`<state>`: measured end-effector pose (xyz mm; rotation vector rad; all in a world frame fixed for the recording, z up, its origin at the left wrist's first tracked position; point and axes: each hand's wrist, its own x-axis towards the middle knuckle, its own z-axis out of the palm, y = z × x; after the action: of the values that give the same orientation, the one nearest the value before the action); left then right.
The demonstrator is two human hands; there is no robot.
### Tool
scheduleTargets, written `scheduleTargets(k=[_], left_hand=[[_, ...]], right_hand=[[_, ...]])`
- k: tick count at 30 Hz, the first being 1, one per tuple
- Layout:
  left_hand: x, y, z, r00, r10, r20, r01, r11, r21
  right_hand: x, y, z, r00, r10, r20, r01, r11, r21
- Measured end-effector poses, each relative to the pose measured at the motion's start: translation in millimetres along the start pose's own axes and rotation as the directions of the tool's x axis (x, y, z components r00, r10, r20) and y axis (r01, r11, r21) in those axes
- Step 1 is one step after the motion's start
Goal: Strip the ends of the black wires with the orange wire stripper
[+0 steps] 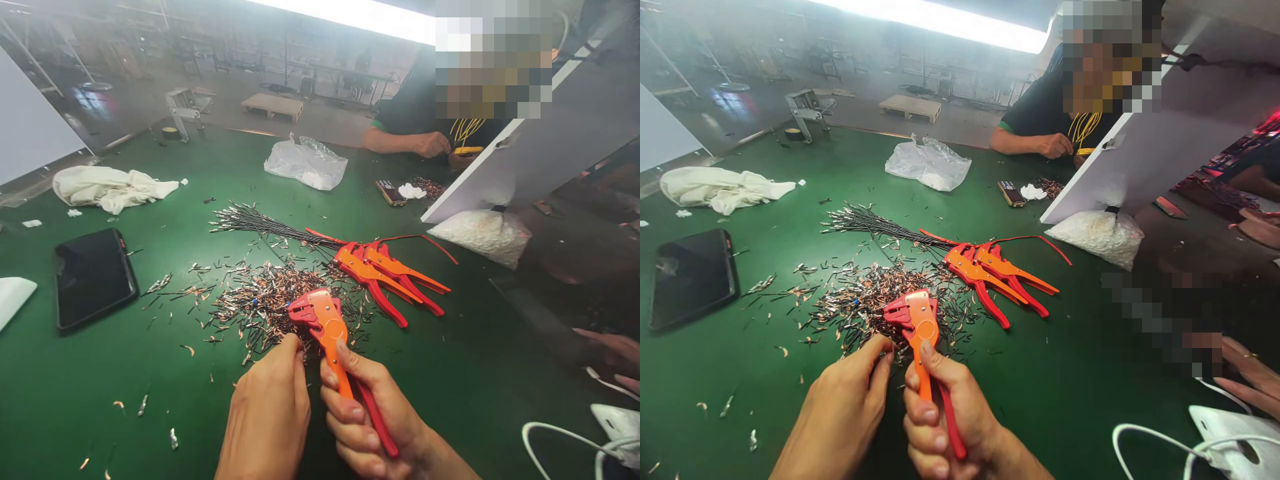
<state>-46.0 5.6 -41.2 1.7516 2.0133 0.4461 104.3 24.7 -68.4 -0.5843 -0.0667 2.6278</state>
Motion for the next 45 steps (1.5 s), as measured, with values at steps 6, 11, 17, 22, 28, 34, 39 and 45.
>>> scheduleTargets(k=[6,11,17,22,28,34,39,45], left_hand=[[3,-11,0.6,0.933,0.097,-0.345,-0.105,0.995,-0.004],[3,-9,-2.8,0.902,0.209,-0.378,-0.254,0.964,-0.074],[2,-7,-1.7,0.897,0.293,-0.330,-0.355,0.923,-0.148],[1,-10,0.3,0.933,0.209,-0.292,-0.279,0.933,-0.225],[0,-9,0.4,0.943,0.234,-0.236,-0.296,0.915,-0.276],[-2,-2,-0.1,0.946,0.159,-0.283,-0.233,0.940,-0.250],[-2,-3,-3.0,0.938,0.154,-0.310,-0.212,0.964,-0.163],[-1,-7,-12.6,0.889,-0.014,-0.458,-0.132,0.949,-0.285]], right_hand=[[-5,-3,12,0.961,-0.265,-0.078,0.239,0.940,-0.244],[-14,-10,17,0.798,-0.597,-0.081,0.456,0.686,-0.567],[-18,-13,19,0.854,-0.519,0.040,0.459,0.713,-0.529],[-18,-10,20,0.849,-0.529,0.018,0.419,0.652,-0.632],[-18,-11,17,0.825,-0.565,0.026,0.430,0.597,-0.677],[-21,-10,15,0.846,-0.533,-0.026,0.398,0.664,-0.633],[-22,-16,16,0.847,-0.528,0.063,0.475,0.696,-0.538],[-26,-28,9,0.932,-0.305,0.198,0.354,0.884,-0.306]])
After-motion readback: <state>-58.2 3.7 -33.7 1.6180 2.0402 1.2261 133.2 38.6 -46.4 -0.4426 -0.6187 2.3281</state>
